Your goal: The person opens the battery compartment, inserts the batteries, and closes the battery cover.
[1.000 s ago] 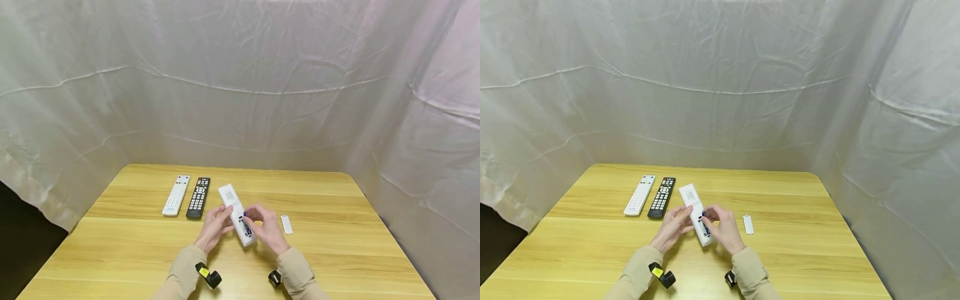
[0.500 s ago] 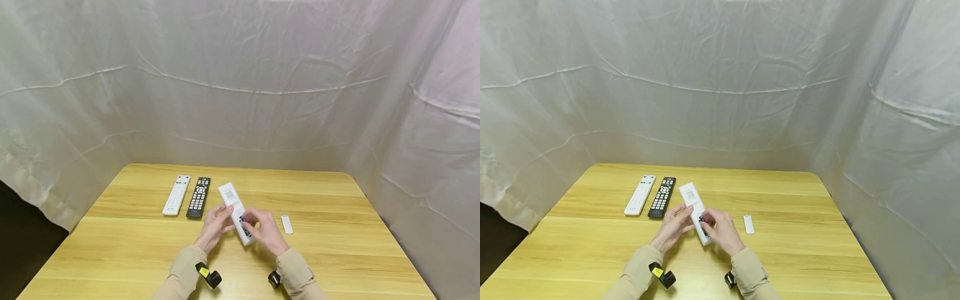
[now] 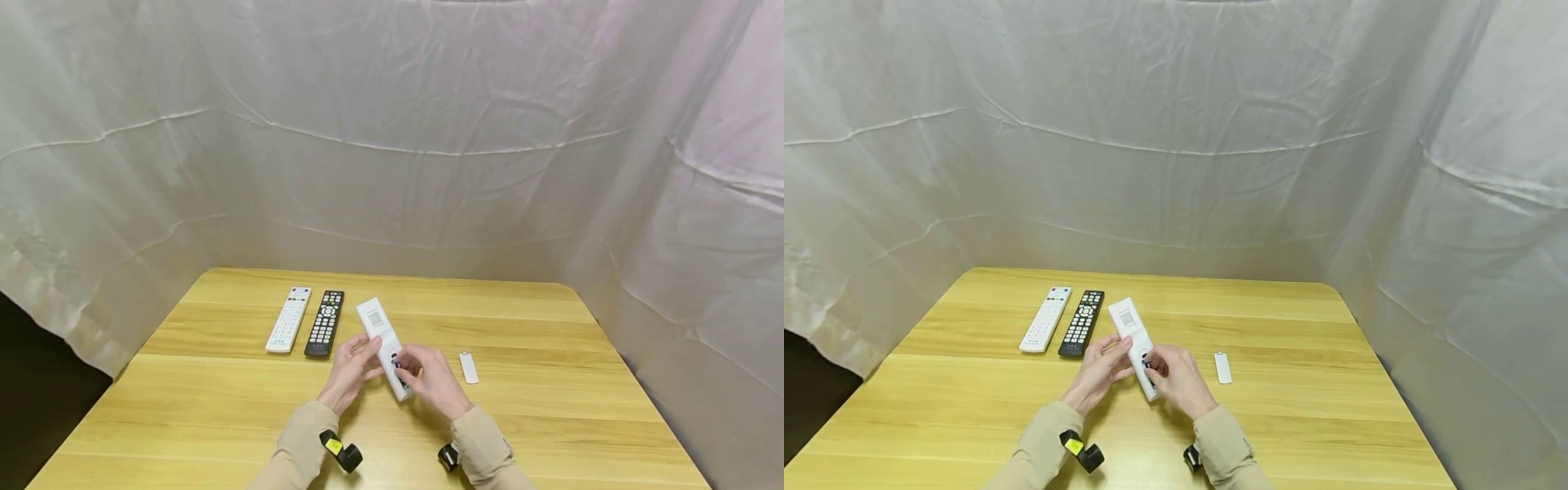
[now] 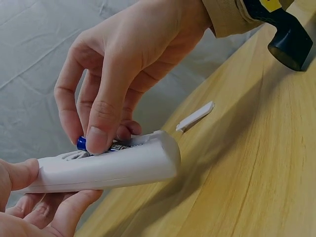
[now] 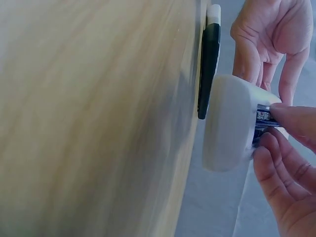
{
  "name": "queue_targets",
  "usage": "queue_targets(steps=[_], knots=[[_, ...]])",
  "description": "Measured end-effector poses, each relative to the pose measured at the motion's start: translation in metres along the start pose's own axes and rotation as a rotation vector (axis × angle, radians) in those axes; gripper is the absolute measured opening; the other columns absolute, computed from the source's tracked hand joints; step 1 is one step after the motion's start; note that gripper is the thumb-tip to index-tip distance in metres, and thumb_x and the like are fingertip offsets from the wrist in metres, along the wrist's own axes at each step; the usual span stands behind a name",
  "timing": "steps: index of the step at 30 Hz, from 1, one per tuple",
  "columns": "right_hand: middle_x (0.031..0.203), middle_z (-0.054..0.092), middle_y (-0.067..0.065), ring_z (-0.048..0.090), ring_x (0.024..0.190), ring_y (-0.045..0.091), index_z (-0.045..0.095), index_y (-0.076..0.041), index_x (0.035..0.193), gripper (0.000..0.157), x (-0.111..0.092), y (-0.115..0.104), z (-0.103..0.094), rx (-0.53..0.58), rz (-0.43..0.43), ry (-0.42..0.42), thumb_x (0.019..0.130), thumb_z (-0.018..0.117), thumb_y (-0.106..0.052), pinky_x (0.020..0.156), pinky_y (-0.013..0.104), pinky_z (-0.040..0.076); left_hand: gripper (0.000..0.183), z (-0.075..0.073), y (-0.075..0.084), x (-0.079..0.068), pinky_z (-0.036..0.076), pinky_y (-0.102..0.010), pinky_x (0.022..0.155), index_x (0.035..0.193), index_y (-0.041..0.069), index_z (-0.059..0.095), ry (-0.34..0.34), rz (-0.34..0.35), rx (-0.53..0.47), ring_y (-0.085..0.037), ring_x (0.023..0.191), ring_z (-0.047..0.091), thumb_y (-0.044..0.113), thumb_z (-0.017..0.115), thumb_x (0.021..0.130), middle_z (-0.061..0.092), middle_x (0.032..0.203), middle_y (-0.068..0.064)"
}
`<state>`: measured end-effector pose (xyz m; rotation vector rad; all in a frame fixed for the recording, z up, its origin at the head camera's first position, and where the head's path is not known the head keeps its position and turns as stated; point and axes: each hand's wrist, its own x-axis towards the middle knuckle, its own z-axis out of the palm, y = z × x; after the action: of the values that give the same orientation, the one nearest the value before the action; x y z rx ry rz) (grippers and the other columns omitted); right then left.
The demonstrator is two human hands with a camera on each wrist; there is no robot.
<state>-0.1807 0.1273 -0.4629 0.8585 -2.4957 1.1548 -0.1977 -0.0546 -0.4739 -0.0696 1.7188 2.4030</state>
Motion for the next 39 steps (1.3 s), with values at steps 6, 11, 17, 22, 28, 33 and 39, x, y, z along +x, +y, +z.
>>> queue_targets(steps=[6,11,17,22,28,33,39], knots=[[0.078,0.072,0.006,0.057,0.065,0.001,0.067,-0.005,0.087,0.015,0.0003,-0.0004,-0.0003,-0.017,0.027,-0.012,0.082,0.077,0.004,0.057,0.014,0.053,0.047,0.0021,-0.0015,0.0004,0.066,-0.032,0.081,0.137,-0.008,0.048,0.0,0.012,0.008,-0.013,0.087,0.071,0.018,0.062,0.1,0.073,0.112,-0.012],[0.078,0.071,0.007,0.059,0.067,0.003,0.068,-0.004,0.087,0.011,0.0005,-0.0009,-0.0002,-0.024,0.04,-0.011,0.084,0.075,0.004,0.059,0.014,0.054,0.047,0.0024,-0.0034,0.0009,0.066,-0.033,0.083,0.137,-0.008,0.047,-0.006,0.021,0.0,-0.014,0.089,0.071,0.017,0.061,0.101,0.072,0.113,-0.014],[0.086,0.074,0.009,0.065,0.072,0.011,0.07,-0.004,0.089,0.009,0.0011,-0.0021,0.0,-0.031,0.069,-0.017,0.086,0.072,0.004,0.065,0.016,0.057,0.047,0.0032,-0.0029,-0.0018,0.066,-0.034,0.086,0.138,-0.009,0.045,-0.012,0.025,0.017,-0.015,0.093,0.071,0.017,0.059,0.102,0.066,0.124,-0.025],[0.086,0.075,0.008,0.065,0.073,0.01,0.071,-0.005,0.086,0.009,0.0011,-0.0024,0.0001,-0.048,0.087,-0.002,0.085,0.074,0.004,0.065,0.016,0.057,0.047,0.0049,-0.0019,-0.0027,0.066,-0.035,0.086,0.138,-0.009,0.045,-0.016,0.025,0.035,-0.017,0.095,0.071,0.016,0.06,0.101,0.062,0.129,-0.031],[0.084,0.075,0.007,0.063,0.069,0.007,0.072,-0.006,0.085,0.01,0.0015,-0.0021,0.0006,-0.042,0.145,0.024,0.084,0.075,0.003,0.061,0.015,0.054,0.049,0.0054,-0.0012,-0.0028,0.066,-0.035,0.086,0.139,-0.008,0.045,-0.03,0.034,0.057,-0.017,0.096,0.071,0.018,0.061,0.101,0.061,0.131,-0.032],[0.081,0.074,0.007,0.059,0.067,0.005,0.071,-0.007,0.084,0.01,0.0014,-0.0025,0.0004,-0.026,0.238,0.01,0.084,0.075,0.002,0.059,0.015,0.052,0.047,0.0055,-0.0015,-0.0035,0.066,-0.034,0.085,0.137,-0.008,0.047,-0.046,0.039,0.078,-0.016,0.093,0.071,0.019,0.061,0.101,0.064,0.126,-0.029],[0.078,0.071,0.006,0.056,0.064,0.005,0.069,-0.007,0.083,0.011,0.0016,-0.0041,-0.0003,0.01,0.299,0.002,0.084,0.076,0.002,0.056,0.016,0.051,0.043,0.0071,-0.0004,-0.0038,0.066,-0.032,0.081,0.132,-0.008,0.05,-0.049,0.054,0.091,-0.014,0.088,0.07,0.017,0.063,0.099,0.068,0.119,-0.024]])
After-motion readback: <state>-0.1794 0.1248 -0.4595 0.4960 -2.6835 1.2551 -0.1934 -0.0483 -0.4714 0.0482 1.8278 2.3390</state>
